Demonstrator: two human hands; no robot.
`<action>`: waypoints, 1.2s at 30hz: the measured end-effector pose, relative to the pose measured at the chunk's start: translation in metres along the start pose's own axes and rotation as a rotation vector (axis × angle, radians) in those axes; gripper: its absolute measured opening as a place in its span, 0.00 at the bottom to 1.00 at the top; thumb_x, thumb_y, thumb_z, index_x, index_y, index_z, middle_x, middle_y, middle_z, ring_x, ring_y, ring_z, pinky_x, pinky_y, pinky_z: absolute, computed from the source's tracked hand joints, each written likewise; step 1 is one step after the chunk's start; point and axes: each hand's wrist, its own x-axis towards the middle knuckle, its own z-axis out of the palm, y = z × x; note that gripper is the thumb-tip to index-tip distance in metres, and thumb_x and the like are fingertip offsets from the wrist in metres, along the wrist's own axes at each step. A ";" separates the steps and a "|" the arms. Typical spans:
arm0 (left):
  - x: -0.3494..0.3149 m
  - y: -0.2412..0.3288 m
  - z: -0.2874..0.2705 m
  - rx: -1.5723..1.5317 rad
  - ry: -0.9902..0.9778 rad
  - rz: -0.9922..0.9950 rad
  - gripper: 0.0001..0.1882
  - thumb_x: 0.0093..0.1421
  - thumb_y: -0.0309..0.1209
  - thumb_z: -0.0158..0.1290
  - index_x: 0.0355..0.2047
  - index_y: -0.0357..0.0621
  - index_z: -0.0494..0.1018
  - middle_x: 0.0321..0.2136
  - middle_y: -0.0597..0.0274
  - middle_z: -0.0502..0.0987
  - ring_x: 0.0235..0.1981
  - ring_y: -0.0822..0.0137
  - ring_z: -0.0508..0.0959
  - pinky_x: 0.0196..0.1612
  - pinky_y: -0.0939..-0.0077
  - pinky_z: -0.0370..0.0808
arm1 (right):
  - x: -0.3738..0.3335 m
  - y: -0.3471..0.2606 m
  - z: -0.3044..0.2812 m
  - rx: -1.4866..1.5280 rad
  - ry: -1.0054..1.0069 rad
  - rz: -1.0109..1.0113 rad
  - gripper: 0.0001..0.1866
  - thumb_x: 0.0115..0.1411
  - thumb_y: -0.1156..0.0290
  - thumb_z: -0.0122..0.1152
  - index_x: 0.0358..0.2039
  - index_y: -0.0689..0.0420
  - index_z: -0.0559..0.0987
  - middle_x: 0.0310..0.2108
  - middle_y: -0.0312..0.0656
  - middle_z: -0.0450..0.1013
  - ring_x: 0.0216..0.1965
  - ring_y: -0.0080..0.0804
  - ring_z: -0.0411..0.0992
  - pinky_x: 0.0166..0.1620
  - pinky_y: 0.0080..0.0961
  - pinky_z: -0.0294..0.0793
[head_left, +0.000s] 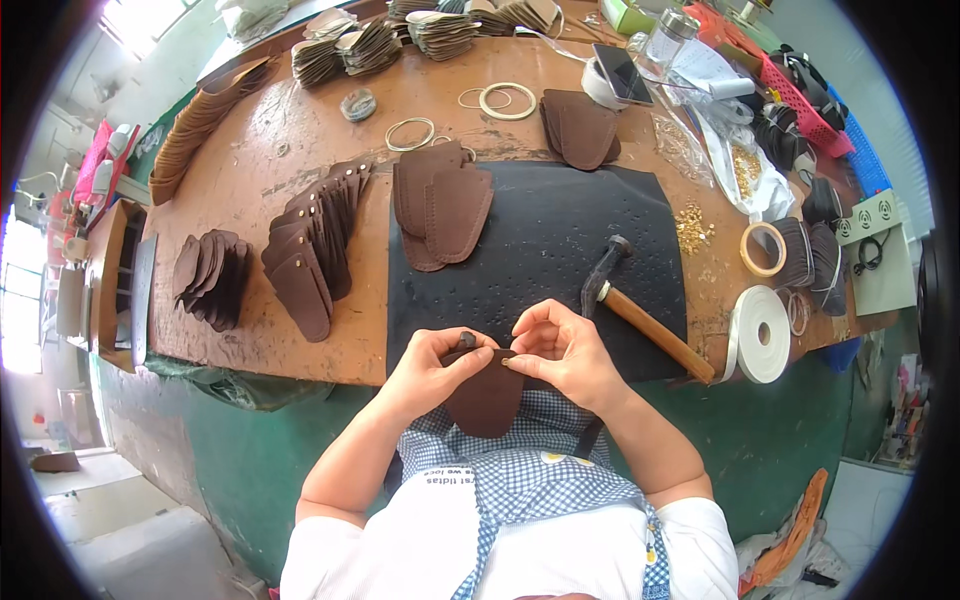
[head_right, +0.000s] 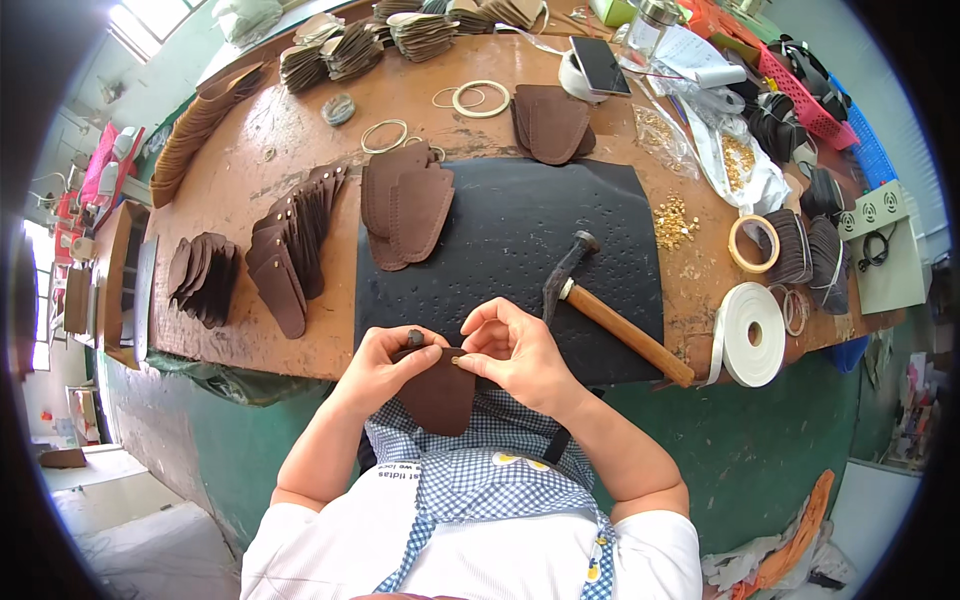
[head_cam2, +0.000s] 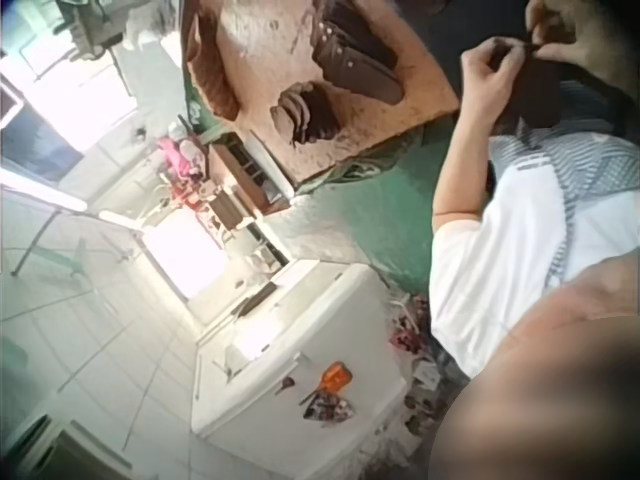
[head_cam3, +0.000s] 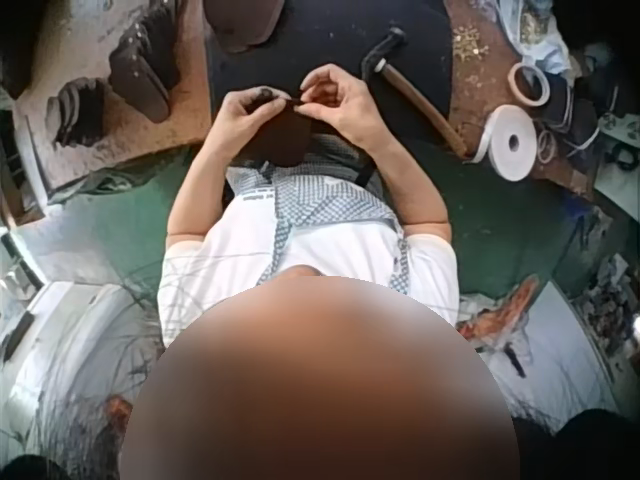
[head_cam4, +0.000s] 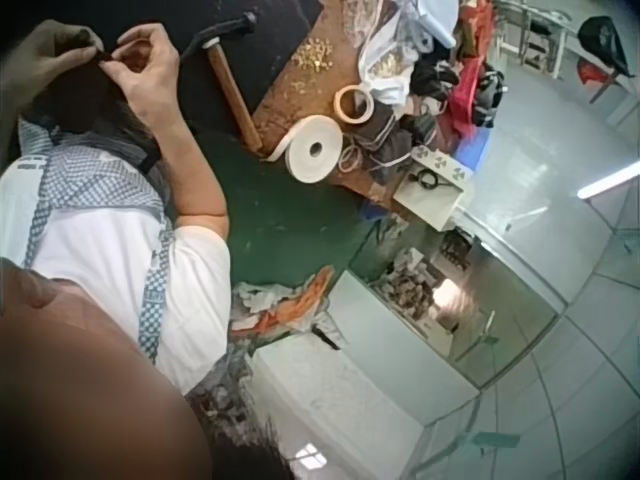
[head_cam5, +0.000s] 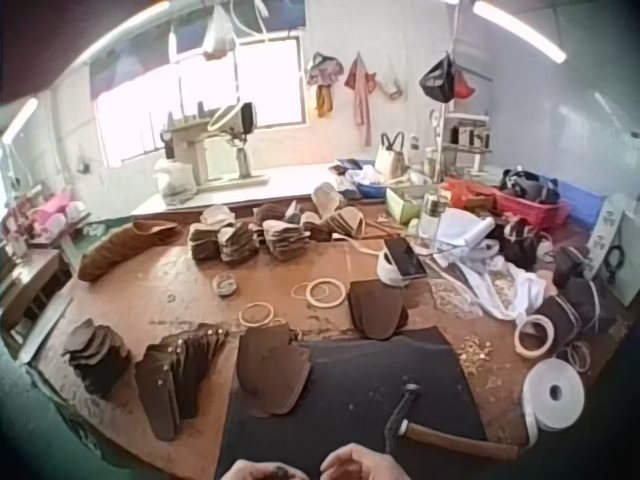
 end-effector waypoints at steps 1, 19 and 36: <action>0.002 0.002 0.000 0.027 -0.032 0.007 0.08 0.62 0.28 0.60 0.37 0.35 0.81 0.29 0.69 0.81 0.32 0.79 0.76 0.36 0.82 0.75 | -0.003 -0.001 -0.002 -0.008 0.011 0.005 0.16 0.57 0.83 0.69 0.43 0.59 0.73 0.36 0.36 0.76 0.39 0.19 0.76 0.47 0.19 0.77; 0.043 0.062 -0.014 1.034 0.292 1.337 0.15 0.36 0.20 0.61 0.29 0.43 0.76 0.27 0.62 0.80 0.25 0.67 0.73 0.29 0.73 0.68 | 0.037 -0.034 -0.263 -0.857 0.985 -0.244 0.05 0.60 0.73 0.65 0.34 0.61 0.83 0.27 0.38 0.81 0.29 0.22 0.78 0.37 0.23 0.76; 0.014 -0.041 0.003 1.215 0.115 0.973 0.26 0.39 0.24 0.62 0.44 0.41 0.79 0.42 0.62 0.77 0.28 0.66 0.74 0.30 0.73 0.74 | 0.081 -0.024 -0.300 -1.408 0.848 -0.250 0.06 0.61 0.72 0.58 0.33 0.61 0.77 0.34 0.54 0.78 0.39 0.56 0.77 0.43 0.47 0.74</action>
